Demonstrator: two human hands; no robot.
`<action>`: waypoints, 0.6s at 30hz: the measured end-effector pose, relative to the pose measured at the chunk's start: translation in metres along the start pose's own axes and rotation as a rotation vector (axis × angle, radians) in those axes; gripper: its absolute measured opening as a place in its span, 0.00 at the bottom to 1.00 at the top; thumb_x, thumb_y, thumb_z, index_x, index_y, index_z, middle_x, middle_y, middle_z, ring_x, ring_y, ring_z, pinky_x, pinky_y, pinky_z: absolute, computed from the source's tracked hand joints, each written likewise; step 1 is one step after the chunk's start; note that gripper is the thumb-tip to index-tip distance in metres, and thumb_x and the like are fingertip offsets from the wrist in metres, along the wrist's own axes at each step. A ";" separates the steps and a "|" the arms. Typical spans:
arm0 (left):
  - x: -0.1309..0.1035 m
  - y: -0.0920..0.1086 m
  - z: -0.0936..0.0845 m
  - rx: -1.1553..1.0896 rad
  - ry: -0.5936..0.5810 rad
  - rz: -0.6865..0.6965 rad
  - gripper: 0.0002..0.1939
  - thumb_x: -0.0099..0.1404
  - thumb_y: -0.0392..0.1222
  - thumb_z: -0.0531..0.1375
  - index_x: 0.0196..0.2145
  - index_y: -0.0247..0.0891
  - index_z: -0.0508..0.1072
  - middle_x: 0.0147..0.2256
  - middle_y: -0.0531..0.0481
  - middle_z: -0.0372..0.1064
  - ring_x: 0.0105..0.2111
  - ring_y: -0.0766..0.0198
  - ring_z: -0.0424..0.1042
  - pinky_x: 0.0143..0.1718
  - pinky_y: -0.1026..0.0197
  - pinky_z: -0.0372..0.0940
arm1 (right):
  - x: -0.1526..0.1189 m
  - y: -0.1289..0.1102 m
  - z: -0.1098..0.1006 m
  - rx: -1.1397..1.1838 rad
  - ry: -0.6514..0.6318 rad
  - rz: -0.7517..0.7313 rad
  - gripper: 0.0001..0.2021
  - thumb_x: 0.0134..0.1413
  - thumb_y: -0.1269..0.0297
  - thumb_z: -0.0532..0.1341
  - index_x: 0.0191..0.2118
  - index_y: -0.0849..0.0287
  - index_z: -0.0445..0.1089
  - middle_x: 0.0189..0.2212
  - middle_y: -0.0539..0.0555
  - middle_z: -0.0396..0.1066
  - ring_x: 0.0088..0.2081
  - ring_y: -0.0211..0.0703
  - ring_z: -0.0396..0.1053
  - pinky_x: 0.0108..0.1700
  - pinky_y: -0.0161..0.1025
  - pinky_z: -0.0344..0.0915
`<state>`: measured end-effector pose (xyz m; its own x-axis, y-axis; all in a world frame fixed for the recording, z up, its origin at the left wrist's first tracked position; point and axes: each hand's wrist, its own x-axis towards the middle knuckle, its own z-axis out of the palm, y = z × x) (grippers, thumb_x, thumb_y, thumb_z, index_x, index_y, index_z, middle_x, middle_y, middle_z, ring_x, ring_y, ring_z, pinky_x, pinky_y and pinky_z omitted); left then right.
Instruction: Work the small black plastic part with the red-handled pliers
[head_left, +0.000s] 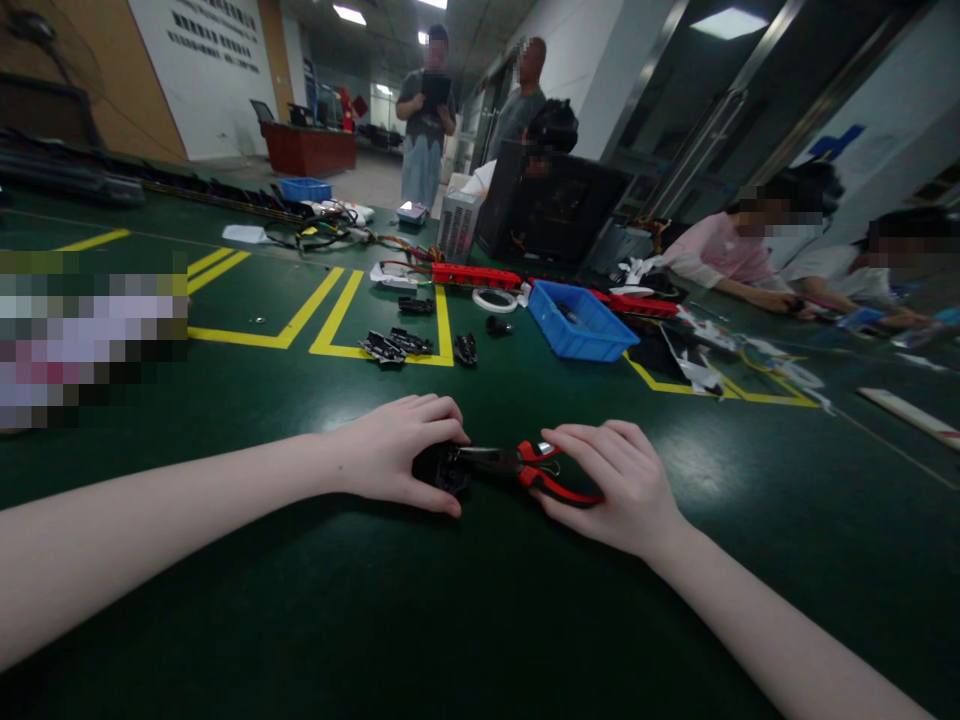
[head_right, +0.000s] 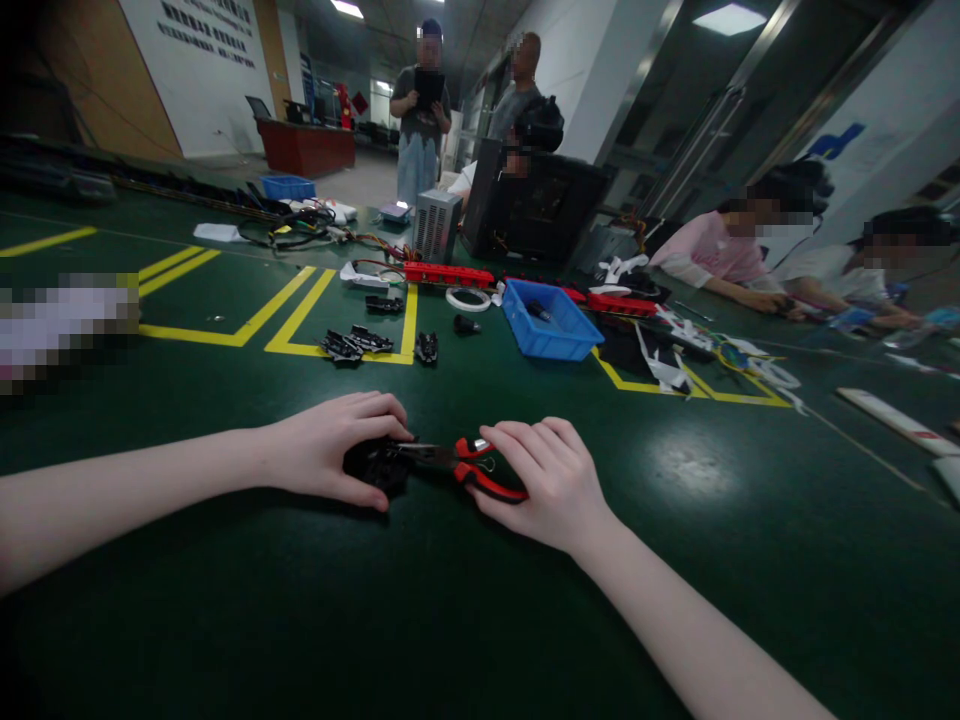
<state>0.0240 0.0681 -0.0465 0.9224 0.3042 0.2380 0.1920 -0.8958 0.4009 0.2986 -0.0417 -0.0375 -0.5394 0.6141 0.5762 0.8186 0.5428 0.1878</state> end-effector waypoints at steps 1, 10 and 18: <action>0.000 0.001 -0.001 0.016 -0.004 0.012 0.30 0.57 0.61 0.64 0.49 0.39 0.69 0.48 0.44 0.64 0.46 0.53 0.67 0.46 0.53 0.63 | 0.000 0.001 0.000 0.000 -0.001 -0.001 0.21 0.50 0.59 0.65 0.49 0.60 0.68 0.41 0.59 0.76 0.39 0.48 0.74 0.42 0.46 0.62; -0.002 0.004 -0.001 0.053 0.021 0.017 0.25 0.61 0.56 0.62 0.51 0.39 0.68 0.49 0.44 0.65 0.47 0.53 0.67 0.49 0.52 0.61 | -0.001 0.003 -0.002 -0.001 -0.009 0.000 0.22 0.48 0.59 0.66 0.50 0.59 0.68 0.42 0.58 0.76 0.39 0.48 0.74 0.42 0.46 0.63; -0.001 0.000 0.002 0.059 0.020 -0.008 0.29 0.61 0.62 0.61 0.52 0.40 0.69 0.50 0.44 0.65 0.46 0.53 0.68 0.47 0.53 0.62 | 0.001 0.002 -0.003 -0.010 0.012 0.017 0.22 0.48 0.59 0.66 0.49 0.60 0.69 0.41 0.59 0.76 0.39 0.48 0.74 0.45 0.48 0.62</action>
<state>0.0236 0.0666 -0.0486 0.9141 0.3174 0.2524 0.2193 -0.9105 0.3505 0.3006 -0.0416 -0.0344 -0.5230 0.6162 0.5888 0.8296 0.5264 0.1860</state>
